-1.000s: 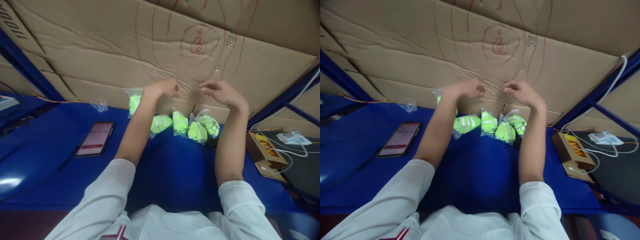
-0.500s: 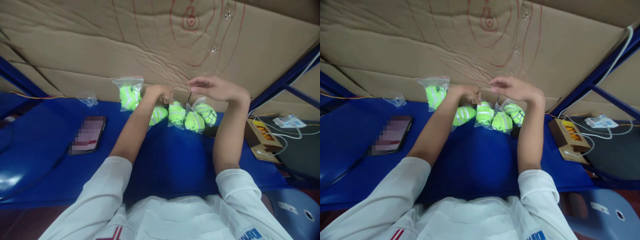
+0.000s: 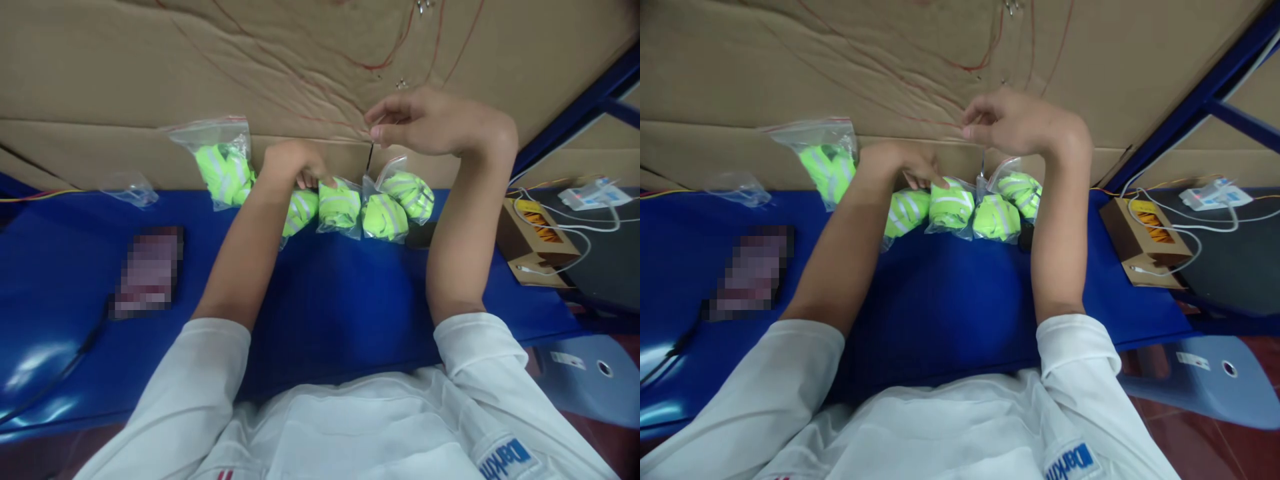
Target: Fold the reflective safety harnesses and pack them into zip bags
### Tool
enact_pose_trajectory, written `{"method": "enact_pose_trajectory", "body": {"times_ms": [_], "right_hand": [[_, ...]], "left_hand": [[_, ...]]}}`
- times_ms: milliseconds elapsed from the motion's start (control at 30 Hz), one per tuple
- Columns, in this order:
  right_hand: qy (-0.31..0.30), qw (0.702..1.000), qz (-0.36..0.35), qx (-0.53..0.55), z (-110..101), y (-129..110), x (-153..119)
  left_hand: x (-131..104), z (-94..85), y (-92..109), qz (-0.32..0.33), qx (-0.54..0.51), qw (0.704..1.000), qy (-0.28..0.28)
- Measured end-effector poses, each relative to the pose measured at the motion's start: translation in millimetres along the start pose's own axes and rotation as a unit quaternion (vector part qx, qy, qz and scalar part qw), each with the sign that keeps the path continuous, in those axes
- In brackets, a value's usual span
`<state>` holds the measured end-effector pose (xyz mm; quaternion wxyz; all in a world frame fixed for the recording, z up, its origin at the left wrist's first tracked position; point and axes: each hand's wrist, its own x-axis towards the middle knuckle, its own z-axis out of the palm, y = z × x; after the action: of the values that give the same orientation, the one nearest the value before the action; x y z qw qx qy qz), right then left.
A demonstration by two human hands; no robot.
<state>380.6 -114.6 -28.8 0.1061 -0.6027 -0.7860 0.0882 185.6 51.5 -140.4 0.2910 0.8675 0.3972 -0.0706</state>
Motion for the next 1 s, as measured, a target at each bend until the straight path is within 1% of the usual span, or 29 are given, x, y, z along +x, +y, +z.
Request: {"method": "enact_pose_trajectory", "body": {"times_ms": [67, 167, 267, 367, 467, 567, 633, 733, 800, 867, 900, 933, 1000], "right_hand": [[0.001, 1.000, 0.005, 0.002, 0.2, -4.7, -1.5], [0.003, 1.000, -0.015, 0.017, 0.2, -5.0, -2.2], [-0.001, 1.000, -0.019, 0.020, 0.6, 2.9, 0.0], [-0.011, 1.000, -0.014, 0.015, 1.3, 10.1, 2.4], [0.011, 0.999, -0.041, 0.029, 0.8, 9.5, 1.6], [0.045, 0.996, -0.058, 0.050, 0.0, 4.8, -1.3], [0.046, 0.995, -0.051, 0.067, 1.2, 3.6, -1.2], [0.004, 0.996, -0.028, 0.086, 6.8, 7.9, 4.9], [-0.022, 0.996, -0.012, 0.085, 12.1, 13.9, 12.2], [-0.028, 0.996, -0.001, 0.081, 16.8, 21.3, 19.8], [-0.027, 0.996, 0.001, 0.081, 18.4, 25.2, 23.1], [-0.027, 0.996, 0.002, 0.080, 19.5, 29.2, 25.9], [-0.032, 0.997, 0.004, 0.073, 20.3, 37.1, 29.6]], "left_hand": [[-7.6, -2.1, 8.0, 0.006, 0.013, 1.000, 0.000], [-28.4, -12.8, 23.1, 0.071, 0.024, 0.997, 0.020], [-54.7, -24.6, 34.8, 0.133, 0.001, 0.989, 0.068], [-83.4, -33.0, 42.8, 0.187, -0.047, 0.974, 0.122], [-106.3, -37.3, 48.8, 0.239, -0.110, 0.952, 0.155], [-112.8, -38.0, 50.9, 0.261, -0.133, 0.939, 0.181], [-108.1, -37.1, 50.5, 0.255, -0.123, 0.940, 0.192], [-98.6, -35.0, 50.4, 0.225, -0.082, 0.953, 0.187], [-97.1, -34.4, 51.9, 0.198, -0.043, 0.957, 0.207], [-100.3, -34.7, 54.1, 0.142, 0.016, 0.962, 0.234], [-102.5, -34.7, 54.9, 0.104, 0.048, 0.965, 0.235], [-104.2, -34.2, 55.2, 0.059, 0.078, 0.970, 0.224], [-103.0, -30.6, 53.5, -0.023, 0.112, 0.977, 0.180]]}}
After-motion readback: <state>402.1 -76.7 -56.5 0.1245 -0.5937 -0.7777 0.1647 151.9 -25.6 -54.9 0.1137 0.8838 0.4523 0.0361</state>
